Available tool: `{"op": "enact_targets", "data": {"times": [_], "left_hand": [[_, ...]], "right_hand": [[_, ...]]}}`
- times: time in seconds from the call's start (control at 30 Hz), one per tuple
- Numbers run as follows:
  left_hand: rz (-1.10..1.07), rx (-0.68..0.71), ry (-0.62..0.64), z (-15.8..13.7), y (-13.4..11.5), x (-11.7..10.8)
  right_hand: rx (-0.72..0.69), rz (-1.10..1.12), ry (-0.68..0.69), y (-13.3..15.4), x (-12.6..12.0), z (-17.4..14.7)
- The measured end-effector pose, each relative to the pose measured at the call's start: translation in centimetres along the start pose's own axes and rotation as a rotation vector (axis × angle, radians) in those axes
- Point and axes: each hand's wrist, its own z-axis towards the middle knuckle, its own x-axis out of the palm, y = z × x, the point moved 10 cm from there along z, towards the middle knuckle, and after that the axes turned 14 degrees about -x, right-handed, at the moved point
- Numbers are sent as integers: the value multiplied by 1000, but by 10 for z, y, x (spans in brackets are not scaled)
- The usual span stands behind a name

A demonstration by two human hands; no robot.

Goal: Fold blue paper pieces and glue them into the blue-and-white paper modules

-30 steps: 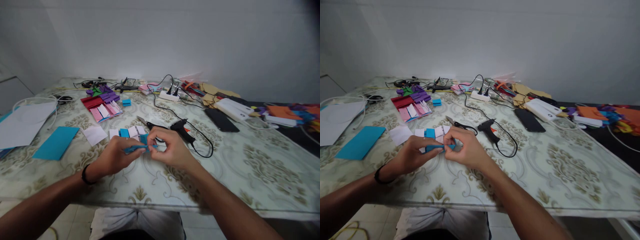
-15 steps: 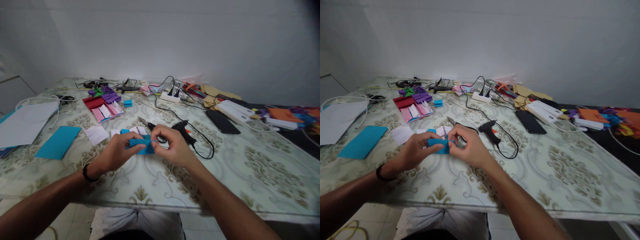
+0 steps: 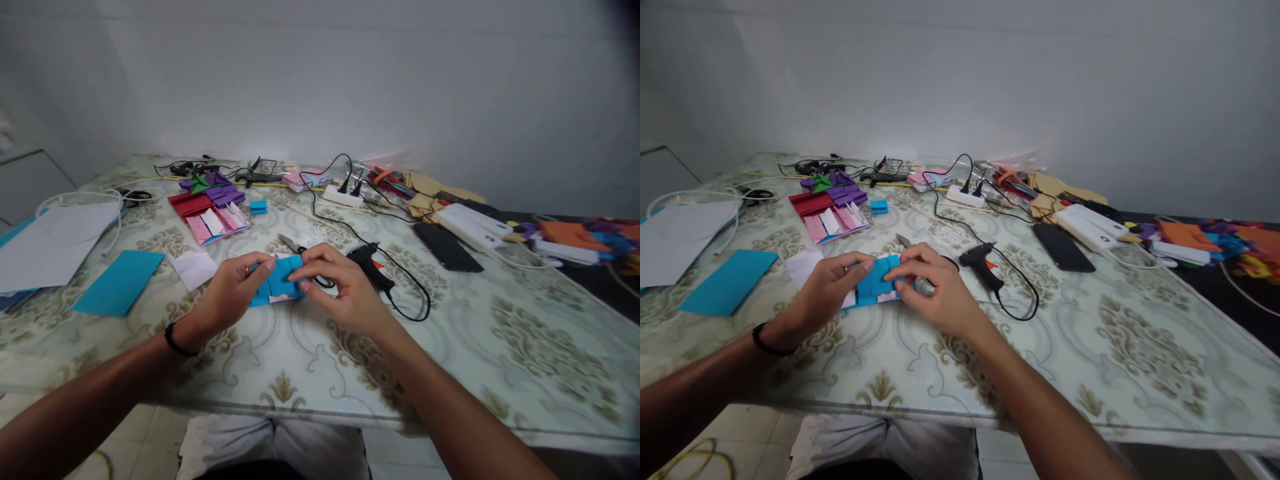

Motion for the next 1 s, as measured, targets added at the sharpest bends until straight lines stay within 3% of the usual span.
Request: {"op": "enact_targets", "data": {"times": [0.2,0.4,0.6,0.8,1.0], "left_hand": [[-194,-80,15,1,12,-1],[-133,46,28,-4,-10,1],[-208,2,109,-4,0,11],[-245,14,133,-8,-4,13],[-291,50,151,-11,-8,12]], "right_hand": [[45,61,23,-4,4,-1],[179,172,-113,-21,-2,-7],[281,251,-250,-33,-7,-15],[311,231,-42,-26,8,-11],[309,186,-137,-26,-3,-10]]}}
